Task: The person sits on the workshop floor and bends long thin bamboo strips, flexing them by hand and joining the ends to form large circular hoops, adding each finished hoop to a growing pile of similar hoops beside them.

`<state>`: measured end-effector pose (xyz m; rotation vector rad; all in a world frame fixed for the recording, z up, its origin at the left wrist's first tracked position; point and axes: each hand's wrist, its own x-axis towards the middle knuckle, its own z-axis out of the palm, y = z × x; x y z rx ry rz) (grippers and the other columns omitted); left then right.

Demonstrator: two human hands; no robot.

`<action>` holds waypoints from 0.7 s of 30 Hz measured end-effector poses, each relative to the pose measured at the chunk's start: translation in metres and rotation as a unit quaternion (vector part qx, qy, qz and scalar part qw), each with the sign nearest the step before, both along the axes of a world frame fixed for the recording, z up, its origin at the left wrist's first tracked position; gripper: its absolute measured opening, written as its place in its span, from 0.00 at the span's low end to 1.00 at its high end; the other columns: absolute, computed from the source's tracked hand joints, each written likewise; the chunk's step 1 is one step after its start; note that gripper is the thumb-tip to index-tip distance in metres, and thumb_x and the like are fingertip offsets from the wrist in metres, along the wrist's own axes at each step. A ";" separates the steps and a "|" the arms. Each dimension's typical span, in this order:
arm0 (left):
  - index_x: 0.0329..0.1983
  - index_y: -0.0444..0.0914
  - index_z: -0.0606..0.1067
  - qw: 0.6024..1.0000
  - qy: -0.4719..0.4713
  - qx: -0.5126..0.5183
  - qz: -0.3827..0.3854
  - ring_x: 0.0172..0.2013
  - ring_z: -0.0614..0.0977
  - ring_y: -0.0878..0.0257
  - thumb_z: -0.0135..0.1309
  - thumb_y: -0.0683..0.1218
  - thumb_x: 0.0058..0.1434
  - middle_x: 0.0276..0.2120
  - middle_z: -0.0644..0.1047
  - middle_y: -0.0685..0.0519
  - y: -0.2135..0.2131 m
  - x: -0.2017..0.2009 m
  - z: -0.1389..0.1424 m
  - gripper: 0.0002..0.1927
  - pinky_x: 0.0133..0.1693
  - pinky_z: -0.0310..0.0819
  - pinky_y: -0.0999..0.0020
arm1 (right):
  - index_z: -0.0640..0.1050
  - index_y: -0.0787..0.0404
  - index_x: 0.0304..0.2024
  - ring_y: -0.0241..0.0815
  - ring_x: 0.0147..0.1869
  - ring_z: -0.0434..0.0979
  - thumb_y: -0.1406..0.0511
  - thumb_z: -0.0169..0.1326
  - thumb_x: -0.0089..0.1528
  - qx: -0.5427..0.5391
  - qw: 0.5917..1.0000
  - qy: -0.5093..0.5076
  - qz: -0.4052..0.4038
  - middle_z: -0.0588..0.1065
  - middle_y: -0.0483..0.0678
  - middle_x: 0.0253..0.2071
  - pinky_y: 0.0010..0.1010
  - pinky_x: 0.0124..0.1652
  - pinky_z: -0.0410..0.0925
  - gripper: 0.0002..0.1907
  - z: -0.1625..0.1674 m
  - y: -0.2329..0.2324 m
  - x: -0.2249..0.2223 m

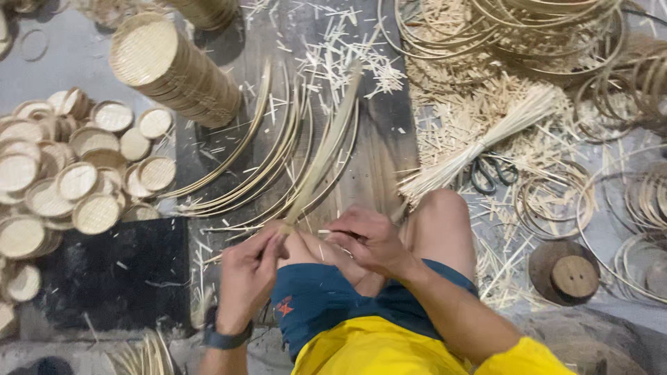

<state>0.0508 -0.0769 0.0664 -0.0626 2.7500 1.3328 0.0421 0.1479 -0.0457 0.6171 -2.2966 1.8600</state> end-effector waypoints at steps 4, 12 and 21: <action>0.38 0.34 0.81 0.995 0.064 0.043 -0.063 0.23 0.79 0.71 0.54 0.40 0.66 0.22 0.79 0.52 0.006 0.003 -0.011 0.06 0.27 0.72 0.73 | 0.83 0.64 0.45 0.38 0.36 0.75 0.75 0.59 0.60 -0.041 0.998 -0.034 -0.042 0.76 0.48 0.35 0.26 0.35 0.68 0.11 0.047 -0.004 0.019; 0.47 0.35 0.83 0.992 -0.002 0.116 -0.056 0.23 0.77 0.71 0.54 0.40 0.65 0.21 0.79 0.54 0.014 0.019 -0.008 0.10 0.27 0.73 0.74 | 0.84 0.66 0.41 0.27 0.27 0.67 0.71 0.61 0.61 -0.091 0.983 -0.141 -0.068 0.74 0.41 0.28 0.20 0.26 0.61 0.06 0.055 -0.021 0.032; 0.48 0.33 0.82 0.981 -0.032 0.175 -0.076 0.24 0.77 0.73 0.52 0.41 0.69 0.22 0.77 0.57 0.014 0.025 -0.014 0.11 0.27 0.72 0.77 | 0.84 0.66 0.41 0.26 0.27 0.65 0.71 0.62 0.60 -0.073 0.989 -0.123 -0.035 0.72 0.41 0.26 0.21 0.26 0.60 0.07 0.042 -0.018 0.038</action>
